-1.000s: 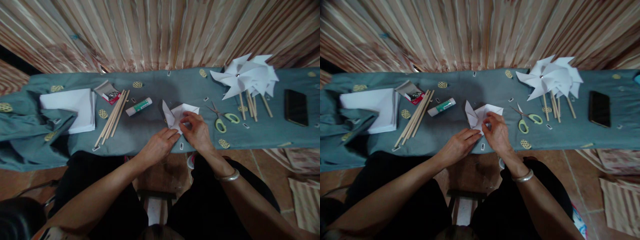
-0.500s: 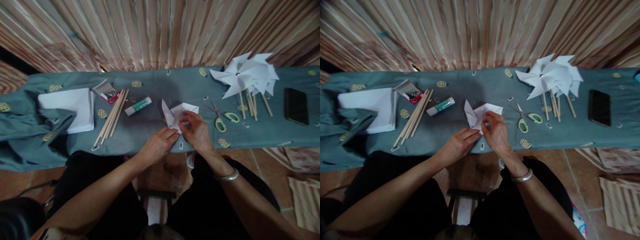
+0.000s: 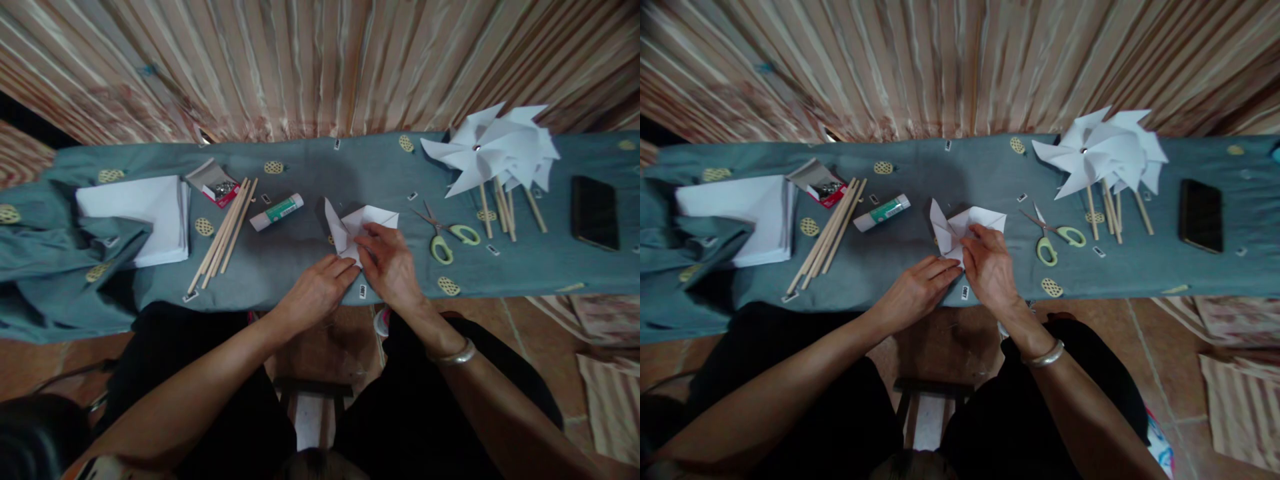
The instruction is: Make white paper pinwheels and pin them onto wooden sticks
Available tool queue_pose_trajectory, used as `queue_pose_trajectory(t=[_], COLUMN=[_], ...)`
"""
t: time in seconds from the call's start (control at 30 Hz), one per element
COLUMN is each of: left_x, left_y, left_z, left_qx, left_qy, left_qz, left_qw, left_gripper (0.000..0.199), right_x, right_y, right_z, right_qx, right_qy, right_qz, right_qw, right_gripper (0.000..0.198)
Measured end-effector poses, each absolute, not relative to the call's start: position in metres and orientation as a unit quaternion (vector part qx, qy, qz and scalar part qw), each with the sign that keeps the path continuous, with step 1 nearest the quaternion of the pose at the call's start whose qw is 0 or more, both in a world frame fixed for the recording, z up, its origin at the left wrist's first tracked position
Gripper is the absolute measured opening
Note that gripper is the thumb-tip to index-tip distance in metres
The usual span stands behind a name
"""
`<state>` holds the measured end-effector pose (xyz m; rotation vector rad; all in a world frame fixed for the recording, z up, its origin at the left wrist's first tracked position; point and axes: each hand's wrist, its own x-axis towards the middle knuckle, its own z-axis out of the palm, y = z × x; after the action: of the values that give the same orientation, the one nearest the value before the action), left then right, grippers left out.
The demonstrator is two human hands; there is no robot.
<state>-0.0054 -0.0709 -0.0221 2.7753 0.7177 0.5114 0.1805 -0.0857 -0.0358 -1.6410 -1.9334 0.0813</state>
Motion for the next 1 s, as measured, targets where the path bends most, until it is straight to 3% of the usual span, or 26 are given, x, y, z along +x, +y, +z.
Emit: queue_pose_trajectory(t=[0.43, 0.73, 1.0], left_x=[-0.006, -0.014, -0.028], left_y=[-0.071, -0.072, -0.057], left_z=[-0.022, -0.019, -0.013], left_qx=[0.946, 0.929, 0.903], left_qy=[0.243, 0.251, 0.288], left_qz=[0.186, 0.234, 0.281], left_qw=[0.111, 0.139, 0.153], left_gripper=[0.022, 0.025, 0.023], right_x=[0.178, 0.174, 0.180], right_y=[-0.099, -0.098, -0.100], right_z=[-0.037, -0.032, -0.035], right_qx=[-0.618, -0.630, -0.637], right_qy=[-0.772, -0.759, -0.750], right_qz=[-0.021, -0.018, 0.013], right_qw=[0.147, 0.165, 0.180], right_gripper=[0.044, 0.043, 0.053])
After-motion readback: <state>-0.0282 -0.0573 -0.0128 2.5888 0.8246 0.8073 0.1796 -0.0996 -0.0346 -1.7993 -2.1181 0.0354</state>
